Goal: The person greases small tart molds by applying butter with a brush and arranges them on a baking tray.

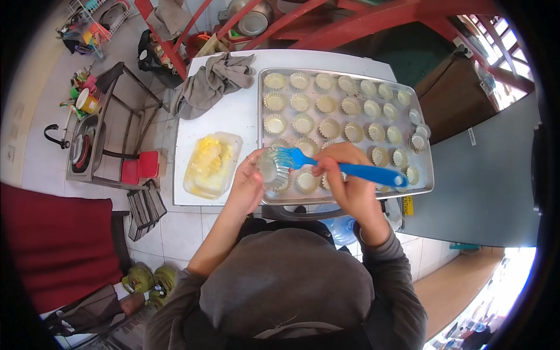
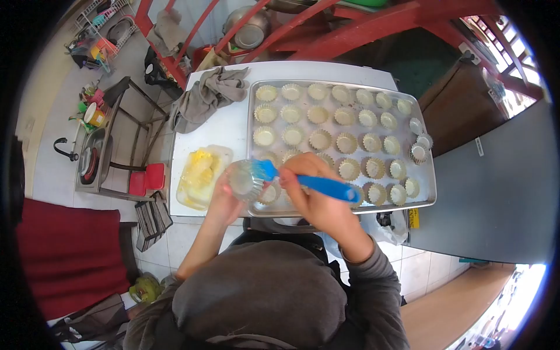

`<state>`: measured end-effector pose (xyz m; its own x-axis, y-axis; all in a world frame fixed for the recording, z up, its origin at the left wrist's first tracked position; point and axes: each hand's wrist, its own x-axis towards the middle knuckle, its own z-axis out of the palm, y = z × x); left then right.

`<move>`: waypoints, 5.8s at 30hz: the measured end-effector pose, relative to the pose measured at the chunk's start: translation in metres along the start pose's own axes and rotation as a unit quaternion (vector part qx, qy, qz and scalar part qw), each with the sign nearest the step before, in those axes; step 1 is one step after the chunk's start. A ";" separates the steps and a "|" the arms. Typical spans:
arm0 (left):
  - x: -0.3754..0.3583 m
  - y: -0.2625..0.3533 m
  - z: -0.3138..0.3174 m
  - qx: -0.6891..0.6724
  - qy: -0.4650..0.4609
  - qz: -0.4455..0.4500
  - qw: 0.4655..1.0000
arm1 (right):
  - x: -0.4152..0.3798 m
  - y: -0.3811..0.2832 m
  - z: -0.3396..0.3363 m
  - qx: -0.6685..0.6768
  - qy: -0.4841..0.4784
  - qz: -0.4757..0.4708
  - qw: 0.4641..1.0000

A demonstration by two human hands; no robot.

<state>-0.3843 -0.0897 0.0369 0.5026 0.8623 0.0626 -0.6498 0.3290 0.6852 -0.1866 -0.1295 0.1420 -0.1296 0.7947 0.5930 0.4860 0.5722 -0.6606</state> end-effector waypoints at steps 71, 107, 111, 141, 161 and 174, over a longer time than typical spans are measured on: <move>0.002 -0.028 0.009 -0.141 -0.023 -0.057 0.988 | -0.013 -0.007 0.015 0.280 0.093 0.149 0.944; -0.001 -0.009 0.049 -0.242 0.077 -0.067 0.965 | -0.005 0.008 0.003 0.008 0.047 -0.084 0.995; -0.002 -0.013 0.051 -0.187 0.048 -0.059 0.979 | -0.007 0.001 0.016 -0.021 0.006 -0.089 0.996; 0.006 -0.017 0.032 0.056 0.012 0.057 0.997 | -0.009 -0.018 -0.032 0.021 0.006 0.105 0.994; 0.017 0.011 0.023 0.127 -0.085 -0.005 0.988 | 0.002 -0.008 -0.028 0.092 -0.088 -0.004 0.992; 0.008 -0.018 0.021 -0.068 -0.048 -0.064 0.994 | -0.002 0.004 -0.024 0.010 -0.026 -0.070 0.997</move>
<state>-0.3564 -0.0968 0.0400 0.6343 0.7712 0.0542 -0.6444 0.4888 0.5881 -0.1640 -0.1338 0.1495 -0.2405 0.7155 0.6559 0.4430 0.6821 -0.5818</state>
